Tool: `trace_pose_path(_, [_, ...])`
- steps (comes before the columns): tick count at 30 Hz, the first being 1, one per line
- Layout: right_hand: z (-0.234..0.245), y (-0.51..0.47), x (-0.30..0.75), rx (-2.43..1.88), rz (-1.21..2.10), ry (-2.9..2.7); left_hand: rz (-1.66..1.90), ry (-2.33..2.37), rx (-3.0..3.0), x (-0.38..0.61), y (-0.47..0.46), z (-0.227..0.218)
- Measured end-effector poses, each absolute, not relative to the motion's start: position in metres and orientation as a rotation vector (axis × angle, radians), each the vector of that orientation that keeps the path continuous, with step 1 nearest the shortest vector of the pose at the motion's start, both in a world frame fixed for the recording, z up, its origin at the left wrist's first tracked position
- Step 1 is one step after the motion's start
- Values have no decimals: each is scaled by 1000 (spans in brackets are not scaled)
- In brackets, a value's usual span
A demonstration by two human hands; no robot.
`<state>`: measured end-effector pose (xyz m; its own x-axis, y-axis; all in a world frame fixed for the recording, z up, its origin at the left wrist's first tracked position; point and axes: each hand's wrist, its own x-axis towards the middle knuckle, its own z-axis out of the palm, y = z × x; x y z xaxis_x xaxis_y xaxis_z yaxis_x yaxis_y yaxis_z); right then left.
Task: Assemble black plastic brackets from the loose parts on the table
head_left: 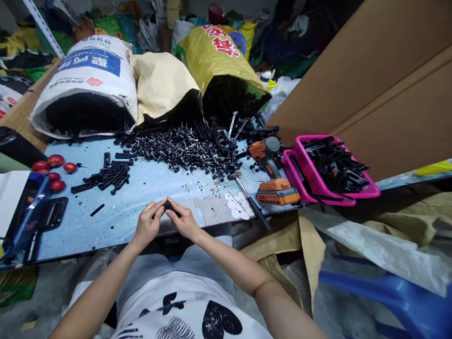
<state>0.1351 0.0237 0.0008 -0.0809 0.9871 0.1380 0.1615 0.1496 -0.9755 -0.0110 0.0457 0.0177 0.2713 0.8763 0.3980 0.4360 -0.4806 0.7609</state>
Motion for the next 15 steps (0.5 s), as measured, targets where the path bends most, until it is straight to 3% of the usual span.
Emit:
trace_pose_path(5, [-2,22,131,-1187,1086,-1372,1209,1256,2012,-6,39,19])
trace_pose_path(10, [-4,21,139,-1185,1117,-1458,1063,1164,2012,-10,48,21])
trace_pose_path(15, [6,70,174,-1345,933,-1990,1015,1418,1477,-2,45,4])
